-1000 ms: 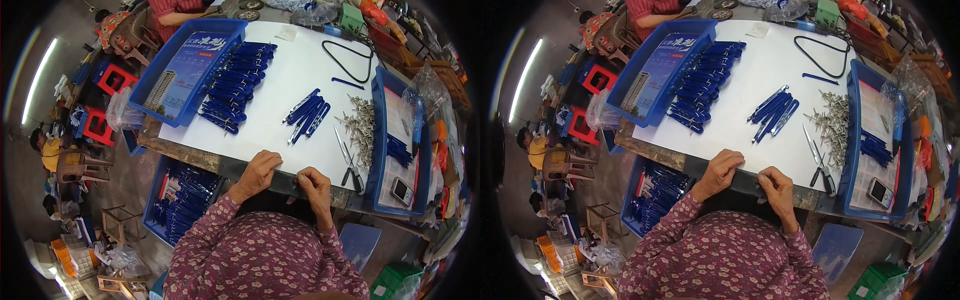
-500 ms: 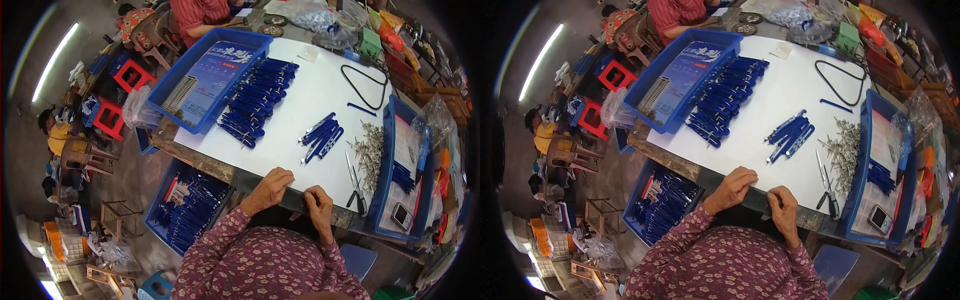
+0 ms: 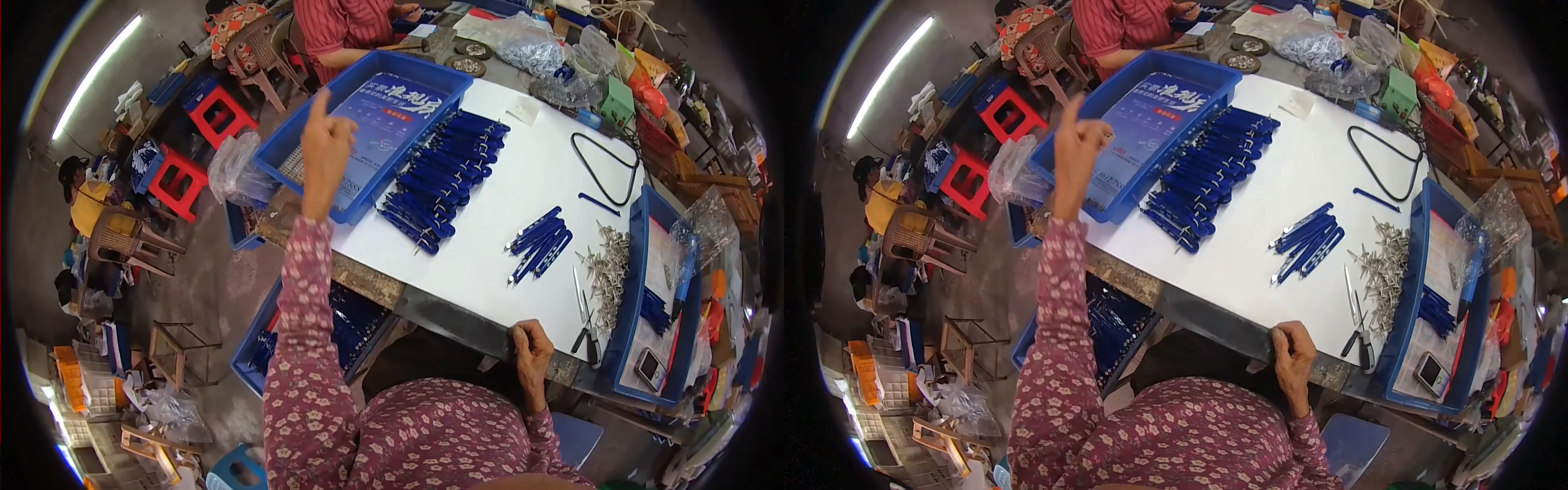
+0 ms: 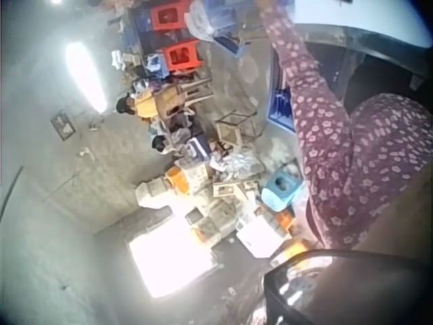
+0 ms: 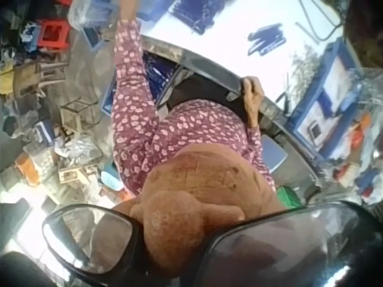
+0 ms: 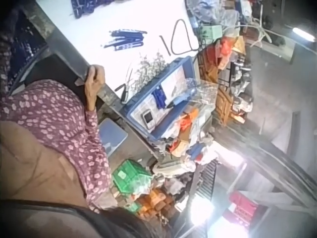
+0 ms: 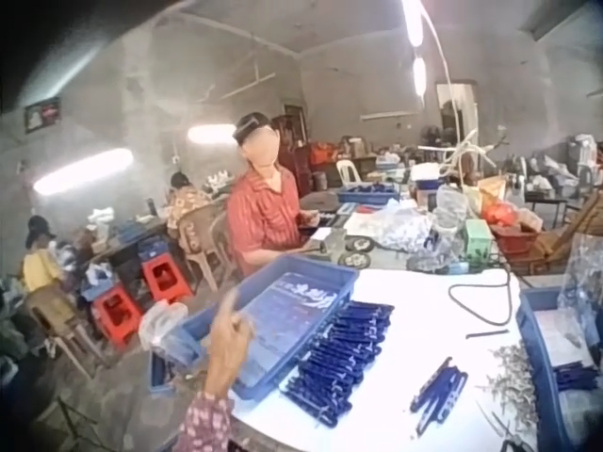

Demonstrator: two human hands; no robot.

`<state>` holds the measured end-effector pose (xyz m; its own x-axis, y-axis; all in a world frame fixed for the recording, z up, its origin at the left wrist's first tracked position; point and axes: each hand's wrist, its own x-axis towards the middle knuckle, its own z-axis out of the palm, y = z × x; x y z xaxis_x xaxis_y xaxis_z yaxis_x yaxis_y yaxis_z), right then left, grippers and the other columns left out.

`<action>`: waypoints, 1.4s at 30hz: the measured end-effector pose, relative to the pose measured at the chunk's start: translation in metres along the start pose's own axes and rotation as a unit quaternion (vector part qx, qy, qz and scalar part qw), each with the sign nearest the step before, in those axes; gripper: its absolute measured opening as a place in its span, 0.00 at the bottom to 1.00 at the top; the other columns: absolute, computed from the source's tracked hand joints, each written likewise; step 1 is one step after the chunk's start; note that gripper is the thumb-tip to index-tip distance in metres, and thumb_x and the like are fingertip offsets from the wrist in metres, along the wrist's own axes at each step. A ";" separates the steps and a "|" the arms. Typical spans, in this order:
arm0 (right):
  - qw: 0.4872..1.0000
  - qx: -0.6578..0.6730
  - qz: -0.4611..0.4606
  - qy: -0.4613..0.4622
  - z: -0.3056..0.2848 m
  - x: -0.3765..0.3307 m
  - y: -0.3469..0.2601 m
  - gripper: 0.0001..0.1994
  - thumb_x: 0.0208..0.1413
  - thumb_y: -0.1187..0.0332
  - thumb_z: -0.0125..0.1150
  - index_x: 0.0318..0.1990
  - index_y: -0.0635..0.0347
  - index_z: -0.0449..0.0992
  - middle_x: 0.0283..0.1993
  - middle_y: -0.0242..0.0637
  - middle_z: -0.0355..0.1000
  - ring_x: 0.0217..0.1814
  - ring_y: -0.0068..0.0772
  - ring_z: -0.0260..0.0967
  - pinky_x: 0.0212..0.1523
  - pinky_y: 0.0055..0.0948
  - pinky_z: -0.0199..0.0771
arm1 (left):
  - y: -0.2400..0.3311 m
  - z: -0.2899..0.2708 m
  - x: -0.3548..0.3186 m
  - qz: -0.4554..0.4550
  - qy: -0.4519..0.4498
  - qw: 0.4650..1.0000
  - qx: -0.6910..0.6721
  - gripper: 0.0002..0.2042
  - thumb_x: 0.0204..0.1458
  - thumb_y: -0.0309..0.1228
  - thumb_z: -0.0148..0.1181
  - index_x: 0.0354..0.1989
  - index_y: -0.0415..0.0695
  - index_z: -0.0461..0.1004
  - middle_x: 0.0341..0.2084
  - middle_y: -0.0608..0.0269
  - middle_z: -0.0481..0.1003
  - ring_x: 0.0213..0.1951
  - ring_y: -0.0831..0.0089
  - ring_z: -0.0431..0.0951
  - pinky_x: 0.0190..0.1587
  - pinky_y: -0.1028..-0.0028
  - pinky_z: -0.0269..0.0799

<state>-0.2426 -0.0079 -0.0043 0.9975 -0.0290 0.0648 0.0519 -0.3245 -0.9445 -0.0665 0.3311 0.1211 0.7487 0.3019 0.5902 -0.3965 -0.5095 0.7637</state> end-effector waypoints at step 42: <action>0.992 -0.012 -0.128 0.012 -0.011 -0.006 0.003 0.03 0.46 0.80 0.52 0.30 0.65 0.70 0.29 0.39 0.65 0.27 0.30 0.62 0.28 0.24 0.61 | 0.023 0.092 -0.201 -0.067 -0.372 0.912 -0.157 0.10 0.50 0.23 0.49 0.41 0.35 0.70 0.24 0.59 0.73 0.25 0.74 0.71 0.29 0.77 0.66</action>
<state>-0.2491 -0.0189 -0.0042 0.9504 0.0351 0.3091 0.3017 -0.3458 -0.8885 -0.1770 0.1842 -0.0040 0.9090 -0.3453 0.2335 -0.3193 -0.2168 0.9225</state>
